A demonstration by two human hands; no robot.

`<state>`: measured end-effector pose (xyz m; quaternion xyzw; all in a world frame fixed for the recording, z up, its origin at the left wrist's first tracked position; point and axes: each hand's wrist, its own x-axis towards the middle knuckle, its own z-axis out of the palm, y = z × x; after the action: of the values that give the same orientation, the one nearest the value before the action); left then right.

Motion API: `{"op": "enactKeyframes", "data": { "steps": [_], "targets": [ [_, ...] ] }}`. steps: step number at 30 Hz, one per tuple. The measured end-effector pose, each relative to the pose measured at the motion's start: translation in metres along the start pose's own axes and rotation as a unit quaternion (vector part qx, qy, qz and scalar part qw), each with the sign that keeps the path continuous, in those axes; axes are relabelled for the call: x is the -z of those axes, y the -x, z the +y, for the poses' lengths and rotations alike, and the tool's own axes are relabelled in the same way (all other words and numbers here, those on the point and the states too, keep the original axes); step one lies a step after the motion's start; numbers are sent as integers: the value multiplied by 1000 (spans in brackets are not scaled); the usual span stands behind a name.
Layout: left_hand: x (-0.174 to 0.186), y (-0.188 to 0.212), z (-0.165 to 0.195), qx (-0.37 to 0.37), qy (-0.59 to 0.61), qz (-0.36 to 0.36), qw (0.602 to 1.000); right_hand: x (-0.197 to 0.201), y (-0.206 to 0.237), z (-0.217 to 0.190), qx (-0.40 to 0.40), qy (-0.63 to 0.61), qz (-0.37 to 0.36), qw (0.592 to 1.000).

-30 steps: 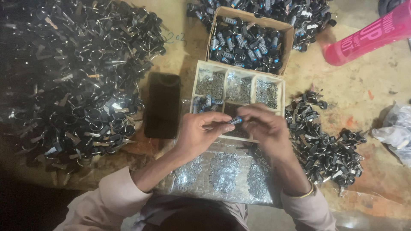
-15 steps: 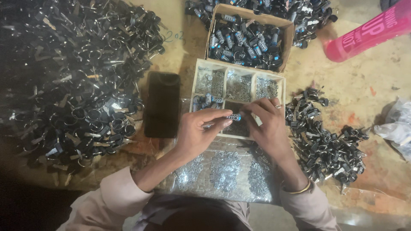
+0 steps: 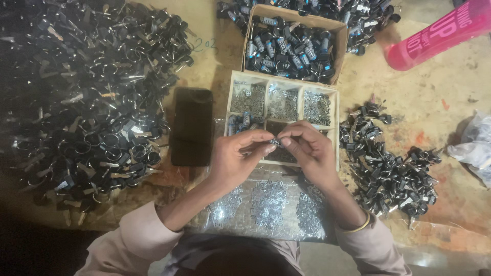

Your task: The person sits at a workbench and assembles small cylindrical electrical components by hand, fitting parts together between the fingers and placing finished units into a compartmentalized sorting box. They repeatedly take components from piles on the bench and sort them into the box compartments.

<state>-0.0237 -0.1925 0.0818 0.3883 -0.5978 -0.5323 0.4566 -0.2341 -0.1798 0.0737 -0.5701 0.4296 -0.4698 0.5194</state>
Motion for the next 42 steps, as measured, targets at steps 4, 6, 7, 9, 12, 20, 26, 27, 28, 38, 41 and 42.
{"op": "enactKeyframes", "data": {
  "steps": [4, 6, 7, 9, 12, 20, 26, 27, 28, 38, 41, 42],
  "targets": [
    [-2, 3, -3, 15, 7, 11, 1000, 0, 0, -4, 15, 72, -15, 997],
    [-2, 3, -3, 11, 4, 12, 1000, -1, -1, -8, 30, 114, -17, 993],
    [-2, 3, -4, 8, 3, 11, 1000, 1, -2, -9, 36, 131, -18, 991],
    [-2, 3, -5, 3, -3, 10, 1000, 5, -5, -11, 49, 165, -22, 985],
    [-1, 2, -5, 4, -9, 6, 1000, 7, -8, -10, -105, 179, 49, 977],
    [-1, 2, -3, 20, 31, 6, 999, 5, -12, -12, 108, 509, 30, 853],
    [-1, 3, -3, 32, 10, 8, 999, 9, -12, -15, 76, 398, 46, 913],
    [-1, 2, -3, 27, 11, 7, 1000, 9, -10, -14, 63, 353, 40, 933],
    [-1, 2, -3, 23, 11, 7, 1000, 8, -9, -12, 28, 245, 28, 969],
    [1, 4, -2, 22, 13, 7, 1000, 1, 1, 5, -59, 18, 10, 998],
    [2, 4, -1, 17, 9, 8, 1000, -3, 1, 4, -62, 14, 22, 998],
    [1, 4, -1, 19, 8, 10, 1000, -3, 1, 3, -60, 14, 23, 998]
  ]
}}
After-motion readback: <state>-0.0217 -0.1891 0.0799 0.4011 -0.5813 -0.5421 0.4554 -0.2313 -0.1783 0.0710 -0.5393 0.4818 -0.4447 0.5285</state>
